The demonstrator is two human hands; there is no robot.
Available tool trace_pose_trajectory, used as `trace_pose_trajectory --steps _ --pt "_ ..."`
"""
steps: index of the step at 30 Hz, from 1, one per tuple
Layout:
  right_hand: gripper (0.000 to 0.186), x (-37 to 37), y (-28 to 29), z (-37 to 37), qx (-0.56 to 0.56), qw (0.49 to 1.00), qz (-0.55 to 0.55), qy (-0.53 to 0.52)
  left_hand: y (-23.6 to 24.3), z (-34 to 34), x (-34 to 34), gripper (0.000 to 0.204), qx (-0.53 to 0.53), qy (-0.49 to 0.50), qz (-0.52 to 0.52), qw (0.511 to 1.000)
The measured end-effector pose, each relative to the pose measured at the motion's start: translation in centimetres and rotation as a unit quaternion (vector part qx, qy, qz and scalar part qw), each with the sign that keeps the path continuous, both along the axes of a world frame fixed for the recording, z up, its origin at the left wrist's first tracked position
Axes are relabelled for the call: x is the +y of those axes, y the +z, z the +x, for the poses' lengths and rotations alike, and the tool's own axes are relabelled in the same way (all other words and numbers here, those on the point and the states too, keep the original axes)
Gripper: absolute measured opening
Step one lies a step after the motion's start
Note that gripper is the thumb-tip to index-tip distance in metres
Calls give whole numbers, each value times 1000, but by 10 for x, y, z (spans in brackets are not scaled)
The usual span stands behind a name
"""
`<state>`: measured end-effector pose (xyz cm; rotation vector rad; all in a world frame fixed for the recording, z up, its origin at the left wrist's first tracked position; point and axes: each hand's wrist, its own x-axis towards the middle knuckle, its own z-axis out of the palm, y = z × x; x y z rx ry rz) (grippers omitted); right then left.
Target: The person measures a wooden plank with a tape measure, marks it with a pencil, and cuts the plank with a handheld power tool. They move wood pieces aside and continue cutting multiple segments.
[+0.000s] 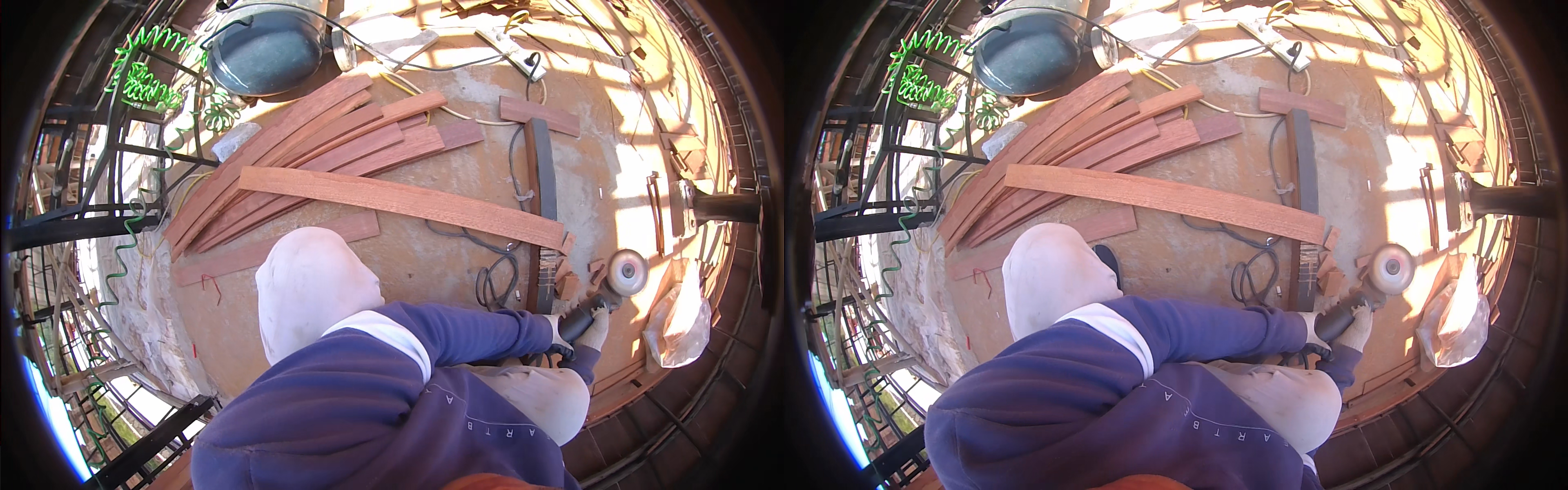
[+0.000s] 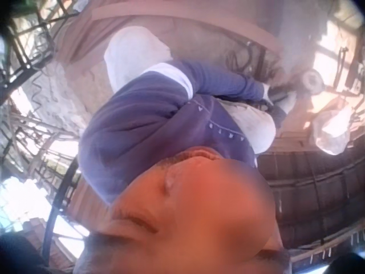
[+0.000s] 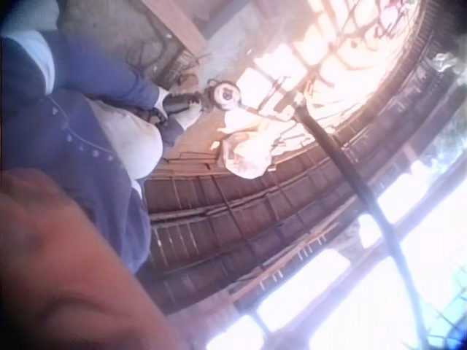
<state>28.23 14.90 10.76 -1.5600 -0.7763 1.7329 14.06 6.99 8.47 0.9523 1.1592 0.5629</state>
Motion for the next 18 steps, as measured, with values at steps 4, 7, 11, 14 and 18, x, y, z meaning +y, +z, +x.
trace_pose_trajectory --steps 4,7,11,14,18 --pt "53 -3 -10 3 16 1000 -6 -13 2 11 -8 77 -22 61 -27 998" --pt "53 -3 -11 6 28 999 0 -18 11 7 -12 68 -41 76 -30 996" --pt "53 4 -13 7 38 999 9 -20 18 3 -6 65 -22 90 9 996" --pt "53 -1 -22 -15 45 999 8 6 2 -6 -15 70 -7 140 -3 990" --pt "53 -7 -39 -7 55 998 -3 36 -8 2 -24 82 85 145 -26 985"
